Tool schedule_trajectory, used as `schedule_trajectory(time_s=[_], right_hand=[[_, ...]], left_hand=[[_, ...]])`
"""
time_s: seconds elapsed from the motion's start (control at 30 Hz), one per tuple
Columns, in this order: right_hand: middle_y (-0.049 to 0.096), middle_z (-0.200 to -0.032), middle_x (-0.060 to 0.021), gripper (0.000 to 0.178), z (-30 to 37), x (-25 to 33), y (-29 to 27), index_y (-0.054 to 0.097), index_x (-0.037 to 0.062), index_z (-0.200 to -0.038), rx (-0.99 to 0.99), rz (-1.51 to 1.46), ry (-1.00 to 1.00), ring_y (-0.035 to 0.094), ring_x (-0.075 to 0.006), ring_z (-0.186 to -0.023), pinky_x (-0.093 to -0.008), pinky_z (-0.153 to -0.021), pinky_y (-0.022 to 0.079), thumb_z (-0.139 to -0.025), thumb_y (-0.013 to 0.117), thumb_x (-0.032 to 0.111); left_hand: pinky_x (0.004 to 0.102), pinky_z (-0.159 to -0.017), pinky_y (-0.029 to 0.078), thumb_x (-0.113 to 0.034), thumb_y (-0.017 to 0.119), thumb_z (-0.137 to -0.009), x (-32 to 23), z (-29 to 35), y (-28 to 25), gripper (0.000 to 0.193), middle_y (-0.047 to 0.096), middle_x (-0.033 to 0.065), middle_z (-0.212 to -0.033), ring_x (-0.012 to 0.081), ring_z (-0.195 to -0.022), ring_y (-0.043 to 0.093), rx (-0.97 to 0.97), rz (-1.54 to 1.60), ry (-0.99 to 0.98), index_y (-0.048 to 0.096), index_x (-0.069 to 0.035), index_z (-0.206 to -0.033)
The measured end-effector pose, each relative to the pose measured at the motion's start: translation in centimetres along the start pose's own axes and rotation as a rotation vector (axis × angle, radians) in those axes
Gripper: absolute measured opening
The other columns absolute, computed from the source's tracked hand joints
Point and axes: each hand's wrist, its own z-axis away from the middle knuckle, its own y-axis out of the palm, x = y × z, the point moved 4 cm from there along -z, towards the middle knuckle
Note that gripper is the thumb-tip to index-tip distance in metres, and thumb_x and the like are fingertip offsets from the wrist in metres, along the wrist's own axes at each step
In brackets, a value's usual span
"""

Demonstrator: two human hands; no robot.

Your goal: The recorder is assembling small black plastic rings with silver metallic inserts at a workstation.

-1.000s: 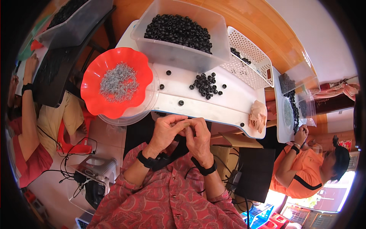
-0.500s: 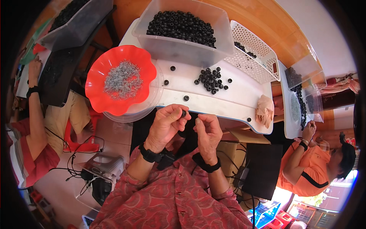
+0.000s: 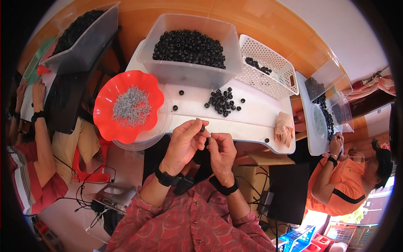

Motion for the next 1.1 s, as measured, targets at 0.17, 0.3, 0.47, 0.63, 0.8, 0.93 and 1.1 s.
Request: schedule_trajectory(time_s=[0.17,0.3,0.47,0.63,0.8,0.93,1.1], right_hand=[[0.057,-0.085,-0.0118,0.010,-2.3,-0.5,-1.1,0.060,-0.0009,-0.097,-0.053,0.242,-0.175,0.060,-0.0189,-0.071,-0.0315,-0.062,0.047,-0.087,0.063,-0.001],[0.062,-0.082,-0.0121,0.009,-3.1,-3.0,-2.0,0.060,-0.0021,-0.095,-0.048,0.217,-0.006,0.061,-0.0180,-0.067,-0.0320,-0.062,0.049,-0.087,0.064,0.002],[0.064,-0.076,-0.0108,0.013,-3.2,-3.4,-2.3,0.060,-0.0031,-0.092,-0.016,0.233,0.114,0.062,-0.0163,-0.063,-0.0307,-0.059,0.049,-0.086,0.065,0.007],[0.062,-0.074,-0.0094,0.013,-3.1,-5.1,-1.9,0.059,-0.0004,-0.092,-0.048,0.177,0.081,0.061,-0.0147,-0.063,-0.0295,-0.057,0.049,-0.085,0.066,0.008],[0.062,-0.067,-0.0094,0.009,-2.9,-5.8,-1.9,0.062,-0.0018,-0.092,-0.086,0.293,-0.107,0.060,-0.0164,-0.057,-0.0309,-0.053,0.046,-0.088,0.059,0.006],[0.064,-0.085,-0.0170,0.014,-2.8,-5.3,-1.8,0.062,0.0016,-0.095,-0.008,0.253,0.058,0.064,-0.0360,-0.075,-0.0403,-0.066,0.050,-0.082,0.062,0.004],[0.064,-0.081,-0.0142,0.011,-2.7,-4.3,-1.9,0.062,0.0019,-0.094,-0.024,0.197,0.153,0.063,-0.0277,-0.069,-0.0371,-0.063,0.049,-0.085,0.064,0.008]], left_hand=[[0.0186,-0.053,0.045,-0.033,0.058,-0.098,-1.5,-4.3,4.3,0.032,0.063,0.0033,-0.078,0.0056,-0.063,0.056,-0.028,-0.177,-0.084,0.065,-0.002,-0.105],[0.0198,-0.057,0.048,-0.035,0.060,-0.096,-2.0,-8.2,7.4,0.034,0.062,0.0040,-0.081,0.0077,-0.066,0.057,0.026,-0.212,-0.105,0.065,-0.002,-0.104],[0.0281,-0.059,0.056,-0.033,0.065,-0.093,-2.0,-14.5,11.7,0.031,0.060,0.0066,-0.078,0.0142,-0.063,0.059,0.026,-0.174,-0.096,0.061,-0.003,-0.090],[0.0357,-0.063,0.060,-0.024,0.061,-0.096,-0.6,-17.9,13.3,0.026,0.055,0.0091,-0.080,0.0196,-0.067,0.059,-0.171,-0.036,-0.039,0.055,0.000,-0.088],[0.0366,-0.067,0.060,-0.024,0.059,-0.097,1.2,-17.5,14.8,0.027,0.054,0.0098,-0.082,0.0196,-0.069,0.058,-0.071,0.142,-0.071,0.054,0.000,-0.087],[0.0364,-0.078,0.057,-0.019,0.056,-0.099,1.9,-19.1,15.8,0.022,0.052,0.0131,-0.093,0.0211,-0.079,0.056,-0.068,0.168,-0.165,0.052,0.003,-0.096],[0.0421,-0.097,0.051,-0.017,0.052,-0.100,2.0,-23.3,16.5,0.036,0.043,0.0231,-0.114,0.0321,-0.101,0.052,-0.059,0.268,-0.022,0.039,0.011,-0.118]])
